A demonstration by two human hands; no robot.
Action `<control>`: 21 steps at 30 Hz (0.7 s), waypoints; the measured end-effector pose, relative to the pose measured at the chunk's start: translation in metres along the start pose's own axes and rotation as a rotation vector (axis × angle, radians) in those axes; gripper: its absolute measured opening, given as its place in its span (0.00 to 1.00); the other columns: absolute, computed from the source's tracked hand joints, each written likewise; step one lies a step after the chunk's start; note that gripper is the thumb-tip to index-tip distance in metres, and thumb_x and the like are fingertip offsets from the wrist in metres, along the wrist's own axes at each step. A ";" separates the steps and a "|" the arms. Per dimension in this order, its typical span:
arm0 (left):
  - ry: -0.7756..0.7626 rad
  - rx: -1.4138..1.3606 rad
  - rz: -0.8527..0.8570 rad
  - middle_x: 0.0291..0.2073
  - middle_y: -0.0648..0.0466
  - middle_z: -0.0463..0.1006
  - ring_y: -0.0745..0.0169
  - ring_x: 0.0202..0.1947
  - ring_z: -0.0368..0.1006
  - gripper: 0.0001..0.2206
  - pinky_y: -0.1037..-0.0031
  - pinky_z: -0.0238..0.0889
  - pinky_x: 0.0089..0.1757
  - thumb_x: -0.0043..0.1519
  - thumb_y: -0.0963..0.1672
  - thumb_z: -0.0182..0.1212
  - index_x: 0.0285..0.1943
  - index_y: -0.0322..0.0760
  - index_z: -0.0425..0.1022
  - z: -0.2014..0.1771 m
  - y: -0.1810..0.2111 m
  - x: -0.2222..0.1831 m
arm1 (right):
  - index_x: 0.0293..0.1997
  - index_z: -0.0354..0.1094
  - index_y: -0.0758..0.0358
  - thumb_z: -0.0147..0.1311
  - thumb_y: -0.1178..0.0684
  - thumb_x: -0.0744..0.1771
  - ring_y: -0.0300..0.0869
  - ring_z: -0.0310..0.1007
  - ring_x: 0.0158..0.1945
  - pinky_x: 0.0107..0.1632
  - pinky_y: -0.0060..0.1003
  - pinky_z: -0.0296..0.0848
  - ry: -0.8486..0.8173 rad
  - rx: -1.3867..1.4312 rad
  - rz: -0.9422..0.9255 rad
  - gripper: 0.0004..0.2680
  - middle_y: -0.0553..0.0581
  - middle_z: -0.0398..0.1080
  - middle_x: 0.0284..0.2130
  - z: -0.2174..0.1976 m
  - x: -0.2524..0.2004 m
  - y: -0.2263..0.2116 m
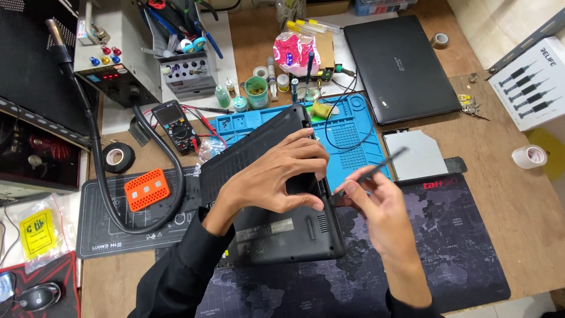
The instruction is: Removing an internal battery pack from a laptop using a screwdriver and manual prying.
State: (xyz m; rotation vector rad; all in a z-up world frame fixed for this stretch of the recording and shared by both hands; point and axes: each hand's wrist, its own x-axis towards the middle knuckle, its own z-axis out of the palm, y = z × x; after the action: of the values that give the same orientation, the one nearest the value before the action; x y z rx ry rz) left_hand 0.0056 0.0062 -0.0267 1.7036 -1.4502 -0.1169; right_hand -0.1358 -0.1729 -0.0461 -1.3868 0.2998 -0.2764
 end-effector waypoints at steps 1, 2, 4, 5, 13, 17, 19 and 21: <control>0.002 -0.001 -0.003 0.43 0.50 0.79 0.50 0.59 0.71 0.23 0.53 0.36 0.71 0.54 0.58 0.67 0.46 0.42 0.79 0.001 0.000 -0.002 | 0.44 0.67 0.69 0.57 0.57 0.68 0.44 0.81 0.38 0.43 0.37 0.83 -0.002 -0.001 0.002 0.06 0.64 0.75 0.34 -0.001 0.000 0.005; -0.012 -0.012 -0.003 0.42 0.51 0.79 0.50 0.59 0.71 0.24 0.53 0.36 0.71 0.53 0.59 0.67 0.47 0.43 0.79 0.001 0.000 -0.003 | 0.44 0.67 0.69 0.58 0.56 0.68 0.46 0.81 0.37 0.42 0.37 0.83 -0.028 0.075 0.072 0.07 0.64 0.75 0.33 -0.003 0.002 0.011; -0.024 -0.022 -0.005 0.41 0.52 0.79 0.51 0.58 0.71 0.25 0.53 0.36 0.71 0.52 0.59 0.67 0.49 0.43 0.79 -0.006 0.007 -0.001 | 0.44 0.66 0.69 0.58 0.56 0.67 0.47 0.82 0.36 0.41 0.38 0.83 -0.057 0.149 0.142 0.08 0.65 0.75 0.32 0.001 -0.002 0.004; -0.049 -0.014 0.075 0.39 0.53 0.73 0.54 0.49 0.69 0.22 0.51 0.42 0.69 0.58 0.59 0.56 0.42 0.41 0.72 -0.012 0.013 0.002 | 0.42 0.67 0.67 0.57 0.56 0.67 0.45 0.81 0.38 0.42 0.38 0.85 -0.006 0.016 0.116 0.06 0.62 0.75 0.32 0.007 -0.007 -0.009; -0.030 0.016 0.145 0.36 0.55 0.68 0.57 0.41 0.68 0.23 0.48 0.46 0.69 0.64 0.59 0.44 0.36 0.39 0.65 -0.003 0.006 0.005 | 0.41 0.67 0.61 0.56 0.55 0.68 0.35 0.77 0.34 0.43 0.28 0.76 0.160 -0.412 0.009 0.03 0.53 0.74 0.33 0.020 -0.034 -0.029; -0.022 0.090 0.127 0.39 0.54 0.68 0.57 0.43 0.68 0.21 0.47 0.42 0.70 0.64 0.58 0.48 0.38 0.39 0.65 -0.008 -0.004 0.004 | 0.41 0.64 0.62 0.54 0.55 0.69 0.41 0.82 0.35 0.46 0.35 0.86 0.083 -0.346 -0.005 0.04 0.55 0.70 0.35 0.025 -0.019 -0.034; -0.025 0.117 0.124 0.41 0.53 0.69 0.56 0.46 0.69 0.20 0.46 0.40 0.70 0.63 0.57 0.50 0.39 0.39 0.67 -0.012 -0.008 0.002 | 0.41 0.64 0.62 0.53 0.55 0.69 0.41 0.81 0.36 0.47 0.35 0.86 0.059 -0.344 -0.011 0.04 0.55 0.67 0.36 0.028 -0.013 -0.036; 0.020 0.175 0.071 0.43 0.52 0.69 0.53 0.50 0.68 0.18 0.49 0.42 0.69 0.63 0.56 0.54 0.40 0.40 0.67 -0.020 -0.012 -0.001 | 0.42 0.64 0.60 0.48 0.50 0.70 0.42 0.81 0.40 0.46 0.36 0.85 -0.005 -0.322 -0.076 0.06 0.55 0.71 0.39 0.034 -0.005 -0.036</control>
State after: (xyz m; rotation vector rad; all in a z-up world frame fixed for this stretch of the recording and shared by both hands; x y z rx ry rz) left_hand 0.0262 0.0173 -0.0228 1.7847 -1.5415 0.0673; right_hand -0.1288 -0.1461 -0.0046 -1.7188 0.2967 -0.2962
